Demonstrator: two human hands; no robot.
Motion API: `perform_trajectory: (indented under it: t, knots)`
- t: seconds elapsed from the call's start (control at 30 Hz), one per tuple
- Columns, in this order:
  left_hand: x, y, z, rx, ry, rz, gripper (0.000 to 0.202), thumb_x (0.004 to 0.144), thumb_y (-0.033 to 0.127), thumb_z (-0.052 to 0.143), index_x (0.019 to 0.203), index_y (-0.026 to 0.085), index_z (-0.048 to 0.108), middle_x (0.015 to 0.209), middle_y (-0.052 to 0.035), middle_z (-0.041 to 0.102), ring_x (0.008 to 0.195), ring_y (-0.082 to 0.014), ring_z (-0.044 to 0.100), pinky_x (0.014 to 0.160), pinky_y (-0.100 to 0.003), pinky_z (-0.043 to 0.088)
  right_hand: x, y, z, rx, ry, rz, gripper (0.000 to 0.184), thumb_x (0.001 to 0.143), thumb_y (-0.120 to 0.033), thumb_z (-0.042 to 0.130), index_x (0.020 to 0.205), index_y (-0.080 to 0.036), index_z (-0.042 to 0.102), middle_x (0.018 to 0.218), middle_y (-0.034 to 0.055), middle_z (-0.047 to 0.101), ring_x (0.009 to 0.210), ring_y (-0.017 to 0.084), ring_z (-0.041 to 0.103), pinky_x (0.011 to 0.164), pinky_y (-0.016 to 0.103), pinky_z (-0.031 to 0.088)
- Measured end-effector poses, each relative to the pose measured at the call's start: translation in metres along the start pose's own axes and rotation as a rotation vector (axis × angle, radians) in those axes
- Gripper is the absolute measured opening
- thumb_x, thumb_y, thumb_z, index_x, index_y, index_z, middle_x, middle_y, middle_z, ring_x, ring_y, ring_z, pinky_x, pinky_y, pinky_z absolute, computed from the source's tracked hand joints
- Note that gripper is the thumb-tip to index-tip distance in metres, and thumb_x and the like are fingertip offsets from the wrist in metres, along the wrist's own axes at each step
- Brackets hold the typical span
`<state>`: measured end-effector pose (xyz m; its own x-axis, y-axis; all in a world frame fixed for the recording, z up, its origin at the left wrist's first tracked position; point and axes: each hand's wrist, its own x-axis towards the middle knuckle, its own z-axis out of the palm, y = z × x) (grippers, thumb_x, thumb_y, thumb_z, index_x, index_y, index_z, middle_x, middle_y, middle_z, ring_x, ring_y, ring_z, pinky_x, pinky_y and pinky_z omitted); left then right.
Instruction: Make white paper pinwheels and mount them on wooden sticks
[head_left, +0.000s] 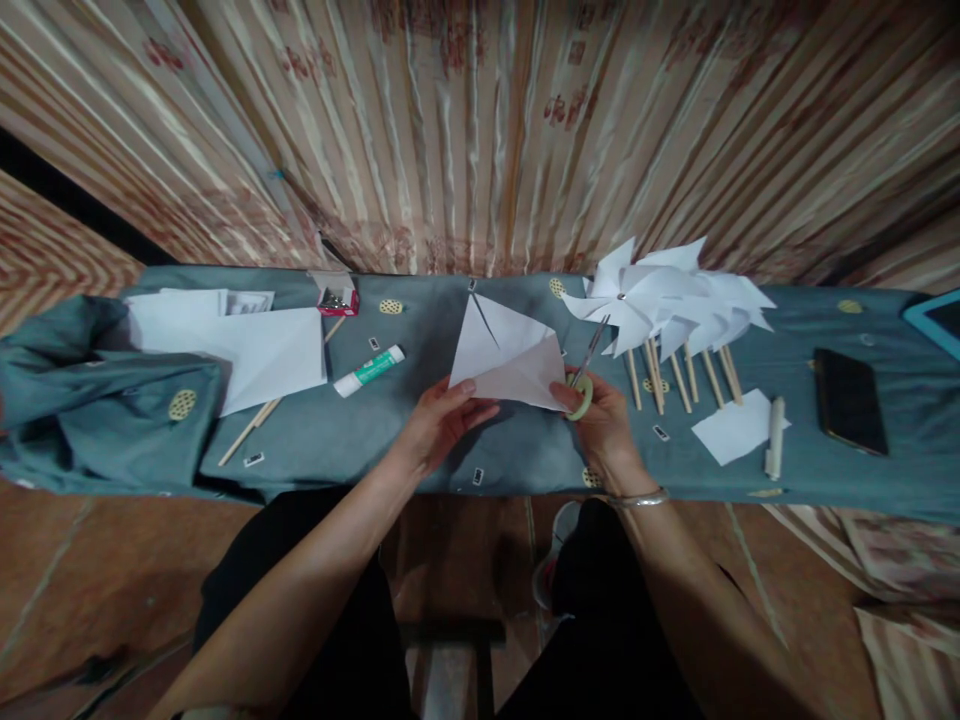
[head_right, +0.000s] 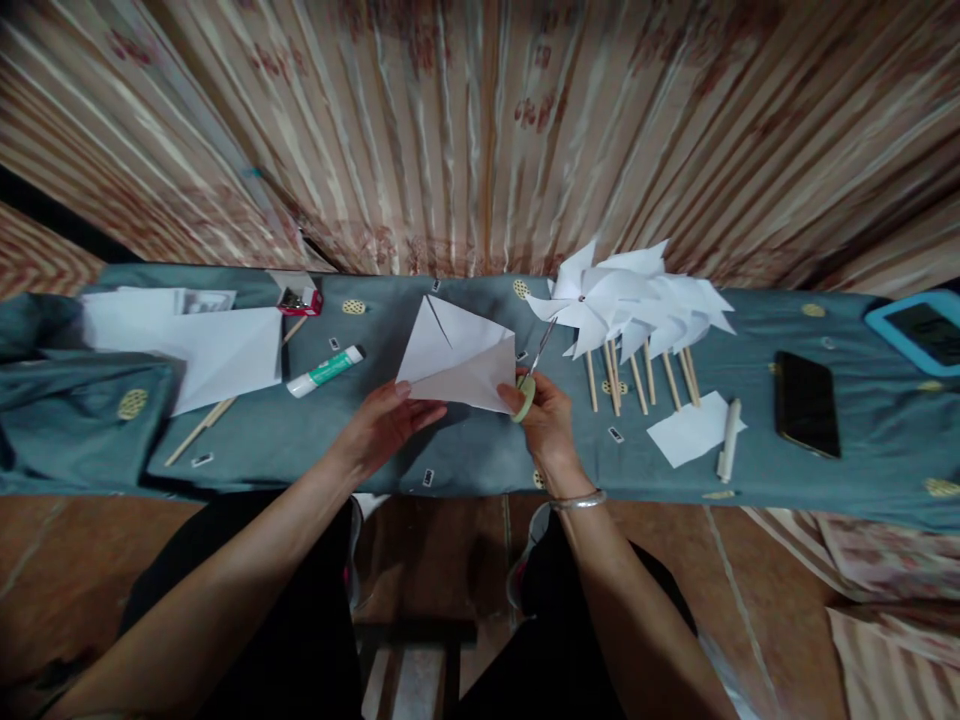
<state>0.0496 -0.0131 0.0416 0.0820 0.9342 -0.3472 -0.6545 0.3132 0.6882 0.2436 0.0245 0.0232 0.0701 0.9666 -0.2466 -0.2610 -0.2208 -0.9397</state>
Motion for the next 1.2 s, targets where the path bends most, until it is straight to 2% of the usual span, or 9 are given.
perform_trajectory:
  t: [0.1, 0.27, 0.37, 0.57, 0.67, 0.77, 0.93, 1.07, 1.2]
  knots:
    - [0.003, -0.007, 0.004, -0.064, 0.029, -0.02, 0.028, 0.062, 0.027, 0.084, 0.082, 0.017, 0.067, 0.082, -0.0021, 0.072, 0.078, -0.0165, 0.07, 0.083, -0.033, 0.059, -0.002, 0.003, 0.008, 0.041, 0.026, -0.014, 0.045, 0.044, -0.032, 0.089, 0.081, -0.021, 0.066, 0.064, -0.0068, 0.063, 0.055, 0.009, 0.051, 0.06, 0.027, 0.045]
    - [0.007, -0.009, 0.015, -0.12, 0.179, -0.021, 0.017, 0.08, 0.02, 0.07, 0.095, 0.017, 0.063, 0.09, -0.0019, 0.072, 0.078, -0.014, 0.07, 0.084, -0.032, 0.058, -0.003, 0.009, 0.017, 0.06, 0.022, -0.041, 0.05, 0.044, -0.029, 0.089, 0.087, -0.02, 0.066, 0.072, -0.005, 0.068, 0.061, 0.011, 0.057, 0.064, 0.028, 0.048]
    - [0.005, -0.006, 0.017, -0.207, 0.189, -0.052, 0.011, 0.085, 0.021, 0.065, 0.095, 0.017, 0.063, 0.088, -0.002, 0.072, 0.08, -0.0144, 0.07, 0.088, -0.033, 0.057, -0.002, 0.011, 0.017, 0.068, 0.038, -0.057, 0.049, 0.043, -0.029, 0.09, 0.085, -0.02, 0.067, 0.073, -0.0049, 0.068, 0.062, 0.011, 0.057, 0.065, 0.028, 0.048]
    - [-0.002, -0.014, 0.017, -0.226, 0.032, -0.025, 0.021, 0.07, 0.029, 0.08, 0.081, 0.018, 0.066, 0.081, 0.0005, 0.071, 0.087, -0.0193, 0.07, 0.099, -0.042, 0.051, -0.001, 0.007, 0.013, 0.062, 0.03, -0.125, 0.04, 0.052, -0.032, 0.088, 0.084, -0.02, 0.066, 0.069, -0.0067, 0.063, 0.06, 0.009, 0.053, 0.063, 0.026, 0.047]
    - [-0.003, -0.022, 0.021, -0.158, -0.021, -0.017, 0.028, 0.066, 0.034, 0.083, 0.084, 0.018, 0.067, 0.09, -0.0019, 0.072, 0.098, -0.0239, 0.069, 0.102, -0.046, 0.047, -0.002, 0.007, 0.016, 0.059, 0.025, -0.136, 0.043, 0.052, -0.034, 0.088, 0.086, -0.02, 0.064, 0.072, -0.006, 0.065, 0.061, 0.009, 0.056, 0.065, 0.026, 0.049]
    - [0.002, -0.024, 0.023, -0.145, 0.055, 0.011, 0.032, 0.071, 0.034, 0.08, 0.096, 0.02, 0.067, 0.103, -0.0041, 0.072, 0.105, -0.026, 0.067, 0.1, -0.046, 0.049, -0.006, 0.008, 0.02, 0.007, 0.012, -0.132, 0.048, 0.05, -0.034, 0.089, 0.089, -0.02, 0.064, 0.074, -0.0047, 0.067, 0.063, 0.011, 0.058, 0.064, 0.026, 0.05]
    - [0.014, -0.017, 0.014, -0.2, 0.263, 0.043, 0.025, 0.081, 0.033, 0.071, 0.101, 0.02, 0.063, 0.102, -0.0045, 0.072, 0.102, -0.0253, 0.067, 0.089, -0.041, 0.056, -0.013, 0.012, 0.022, -0.107, -0.016, -0.099, 0.051, 0.05, -0.035, 0.087, 0.092, -0.02, 0.063, 0.076, -0.003, 0.068, 0.065, 0.013, 0.059, 0.064, 0.028, 0.051]
    - [0.015, -0.012, 0.006, -0.152, 0.294, 0.141, 0.025, 0.081, 0.033, 0.071, 0.102, 0.021, 0.062, 0.106, -0.0043, 0.07, 0.098, -0.0232, 0.067, 0.083, -0.038, 0.058, -0.015, 0.013, 0.019, -0.123, -0.036, -0.086, 0.046, 0.052, -0.034, 0.084, 0.091, -0.02, 0.064, 0.072, -0.0043, 0.065, 0.061, 0.011, 0.057, 0.059, 0.025, 0.047]
    - [0.011, -0.01, 0.005, -0.046, 0.263, 0.179, 0.033, 0.074, 0.031, 0.077, 0.102, 0.021, 0.062, 0.107, -0.0043, 0.07, 0.098, -0.0236, 0.067, 0.082, -0.037, 0.058, -0.018, 0.013, 0.02, -0.149, -0.055, -0.095, 0.043, 0.053, -0.035, 0.084, 0.087, -0.02, 0.064, 0.068, -0.0059, 0.062, 0.059, 0.01, 0.053, 0.055, 0.024, 0.045]
